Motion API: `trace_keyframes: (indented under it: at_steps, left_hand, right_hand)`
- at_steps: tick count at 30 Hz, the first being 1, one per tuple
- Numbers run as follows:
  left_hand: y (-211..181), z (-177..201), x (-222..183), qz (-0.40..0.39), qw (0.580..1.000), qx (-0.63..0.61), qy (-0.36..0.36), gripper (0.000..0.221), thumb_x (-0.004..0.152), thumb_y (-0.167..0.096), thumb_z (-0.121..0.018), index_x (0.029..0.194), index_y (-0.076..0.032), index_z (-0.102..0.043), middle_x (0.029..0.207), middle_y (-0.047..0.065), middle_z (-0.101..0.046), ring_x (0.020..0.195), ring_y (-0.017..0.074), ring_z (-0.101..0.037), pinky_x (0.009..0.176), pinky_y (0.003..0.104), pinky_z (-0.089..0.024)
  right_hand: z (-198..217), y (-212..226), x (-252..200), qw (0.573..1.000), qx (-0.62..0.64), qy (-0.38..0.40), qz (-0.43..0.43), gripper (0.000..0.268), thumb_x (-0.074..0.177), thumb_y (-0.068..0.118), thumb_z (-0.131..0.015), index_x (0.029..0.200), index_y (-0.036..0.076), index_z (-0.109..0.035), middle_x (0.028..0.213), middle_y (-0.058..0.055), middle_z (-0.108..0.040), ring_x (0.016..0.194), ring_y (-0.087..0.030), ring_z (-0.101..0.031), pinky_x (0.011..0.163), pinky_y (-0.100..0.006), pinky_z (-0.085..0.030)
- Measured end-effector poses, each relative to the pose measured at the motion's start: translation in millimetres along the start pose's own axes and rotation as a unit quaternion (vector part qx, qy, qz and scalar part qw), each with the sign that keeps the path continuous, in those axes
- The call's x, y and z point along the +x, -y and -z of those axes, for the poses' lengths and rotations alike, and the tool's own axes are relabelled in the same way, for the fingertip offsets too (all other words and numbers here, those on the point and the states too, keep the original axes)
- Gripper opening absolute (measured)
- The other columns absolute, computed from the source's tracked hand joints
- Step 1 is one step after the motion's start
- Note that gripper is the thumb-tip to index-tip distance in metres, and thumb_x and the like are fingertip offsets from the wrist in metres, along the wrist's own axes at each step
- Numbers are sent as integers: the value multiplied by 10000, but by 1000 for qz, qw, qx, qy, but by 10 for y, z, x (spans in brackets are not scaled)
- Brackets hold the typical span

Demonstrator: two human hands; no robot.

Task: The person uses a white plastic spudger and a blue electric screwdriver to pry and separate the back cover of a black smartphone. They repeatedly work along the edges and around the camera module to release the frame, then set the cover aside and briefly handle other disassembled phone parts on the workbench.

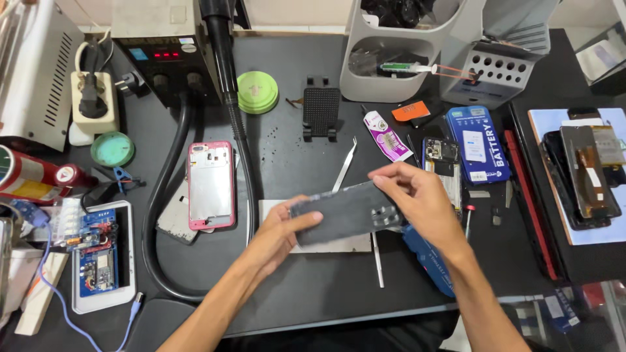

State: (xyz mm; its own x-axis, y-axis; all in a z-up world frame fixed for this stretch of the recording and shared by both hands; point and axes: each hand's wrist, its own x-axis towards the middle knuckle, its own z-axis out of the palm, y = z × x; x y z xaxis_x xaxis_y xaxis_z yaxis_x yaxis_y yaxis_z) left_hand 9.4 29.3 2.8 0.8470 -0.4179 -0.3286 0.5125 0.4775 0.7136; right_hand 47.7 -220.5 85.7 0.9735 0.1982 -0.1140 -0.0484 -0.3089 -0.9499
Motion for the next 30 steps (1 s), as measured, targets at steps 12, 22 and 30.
trace_keyframes:
  at_steps: [12,22,30]
  left_hand:
    - [99,-40,59,-71,992,-104,-12,314,956,-100,-668,1241,0,-583,1167,138,-719,1022,211,-726,913,374,-596]
    - [159,-50,59,-58,996,-54,-35,365,935,-69,-680,1269,5,-552,1121,123,-724,969,187,-728,839,345,-605]
    - [206,-54,58,-49,998,-15,-26,350,943,-84,-687,1260,9,-571,1096,119,-740,939,176,-734,806,327,-608]
  right_hand:
    - [60,-234,-9,979,73,128,-143,304,943,197,-650,1160,-8,-708,784,-32,-754,690,-74,-674,660,-229,-554]
    - [-1,-270,-37,973,95,161,-132,269,954,167,-621,1123,-30,-693,902,-60,-743,766,-88,-722,689,-256,-605]
    - [-63,-403,-64,981,60,135,-129,251,963,245,-666,889,7,-687,761,27,-644,660,-40,-603,604,-228,-530]
